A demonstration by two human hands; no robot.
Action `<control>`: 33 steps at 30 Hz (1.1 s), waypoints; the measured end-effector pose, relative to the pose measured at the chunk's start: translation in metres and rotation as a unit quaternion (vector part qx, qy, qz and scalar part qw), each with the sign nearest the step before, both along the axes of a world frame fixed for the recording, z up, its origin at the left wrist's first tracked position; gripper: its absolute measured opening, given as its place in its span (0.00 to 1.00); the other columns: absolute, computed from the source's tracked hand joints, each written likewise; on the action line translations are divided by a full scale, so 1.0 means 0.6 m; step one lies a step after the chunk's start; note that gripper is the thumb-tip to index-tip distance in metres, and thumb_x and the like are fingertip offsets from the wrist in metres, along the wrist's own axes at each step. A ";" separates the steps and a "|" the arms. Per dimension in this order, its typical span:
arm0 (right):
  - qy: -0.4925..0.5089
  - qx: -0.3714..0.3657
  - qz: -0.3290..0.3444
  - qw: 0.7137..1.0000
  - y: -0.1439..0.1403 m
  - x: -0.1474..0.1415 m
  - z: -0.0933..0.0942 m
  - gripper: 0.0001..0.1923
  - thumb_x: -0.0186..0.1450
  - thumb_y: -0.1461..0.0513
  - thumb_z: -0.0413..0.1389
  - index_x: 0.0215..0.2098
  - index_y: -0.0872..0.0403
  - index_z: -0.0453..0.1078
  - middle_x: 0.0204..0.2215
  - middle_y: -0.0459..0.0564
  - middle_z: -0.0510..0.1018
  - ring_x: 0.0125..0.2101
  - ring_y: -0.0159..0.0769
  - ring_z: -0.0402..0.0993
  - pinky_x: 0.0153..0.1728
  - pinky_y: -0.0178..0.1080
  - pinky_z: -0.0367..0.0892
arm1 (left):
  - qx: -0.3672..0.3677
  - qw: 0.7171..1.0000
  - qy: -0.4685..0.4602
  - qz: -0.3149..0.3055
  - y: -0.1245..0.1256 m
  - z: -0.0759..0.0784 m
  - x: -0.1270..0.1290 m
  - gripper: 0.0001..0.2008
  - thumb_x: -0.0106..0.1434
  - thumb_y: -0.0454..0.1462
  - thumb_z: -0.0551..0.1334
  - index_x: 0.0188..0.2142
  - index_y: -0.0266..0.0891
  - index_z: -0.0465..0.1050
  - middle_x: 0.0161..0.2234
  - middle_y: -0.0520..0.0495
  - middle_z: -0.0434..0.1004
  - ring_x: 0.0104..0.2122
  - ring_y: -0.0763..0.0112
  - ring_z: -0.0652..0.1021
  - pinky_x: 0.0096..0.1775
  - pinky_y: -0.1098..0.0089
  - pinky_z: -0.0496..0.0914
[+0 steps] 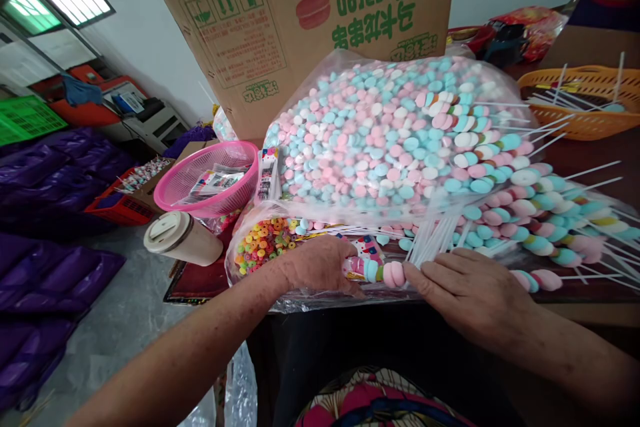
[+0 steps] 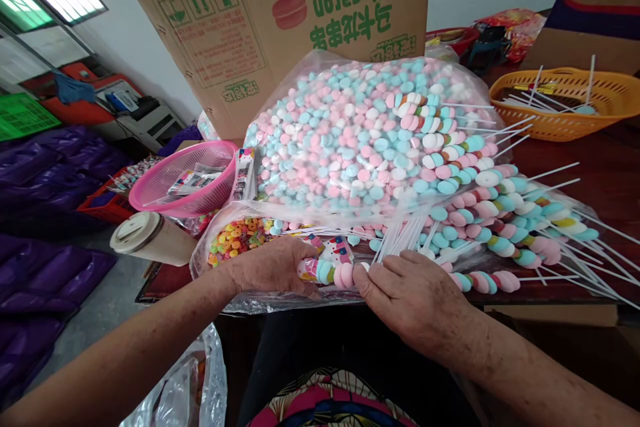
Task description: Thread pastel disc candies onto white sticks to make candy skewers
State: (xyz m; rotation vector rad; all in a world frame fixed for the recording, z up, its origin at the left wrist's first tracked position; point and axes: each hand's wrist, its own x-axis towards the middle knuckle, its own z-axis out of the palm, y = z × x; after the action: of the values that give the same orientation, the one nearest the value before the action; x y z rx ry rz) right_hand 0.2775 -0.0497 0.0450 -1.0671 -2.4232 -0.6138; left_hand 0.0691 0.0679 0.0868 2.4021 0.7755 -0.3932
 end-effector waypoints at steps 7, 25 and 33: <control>0.132 -0.267 -0.061 0.953 -0.019 -0.013 -0.009 0.12 0.64 0.70 0.44 0.36 0.54 0.68 0.22 0.44 0.73 0.20 0.31 0.67 0.22 0.35 0.54 | 0.227 0.972 0.036 0.049 -0.020 -0.017 0.008 0.16 0.54 0.45 0.61 0.40 0.41 0.72 0.34 0.46 0.79 0.35 0.57 0.78 0.34 0.65 0.67; 0.237 -0.382 -0.090 0.889 -0.018 -0.022 0.010 0.15 0.68 0.63 0.41 0.32 0.53 0.67 0.22 0.44 0.73 0.21 0.30 0.67 0.23 0.34 0.54 | 0.466 0.880 -0.087 0.009 -0.037 -0.046 -0.008 0.10 0.55 0.43 0.62 0.26 0.38 0.69 0.22 0.48 0.74 0.25 0.61 0.75 0.28 0.65 0.60; 0.158 -0.281 -0.070 0.944 -0.006 -0.011 0.000 0.13 0.65 0.69 0.42 0.29 0.54 0.66 0.20 0.45 0.71 0.19 0.31 0.64 0.21 0.35 0.51 | 0.278 0.954 -0.110 -0.028 -0.035 -0.053 0.012 0.19 0.58 0.52 0.59 0.34 0.37 0.72 0.28 0.47 0.75 0.29 0.65 0.74 0.30 0.68 0.60</control>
State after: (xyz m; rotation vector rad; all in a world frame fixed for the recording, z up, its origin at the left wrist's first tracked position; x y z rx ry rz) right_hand 0.2708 -0.0531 0.0452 -1.4364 -2.2895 0.2281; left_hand 0.0761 0.0471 0.0550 2.9272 0.7940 0.0941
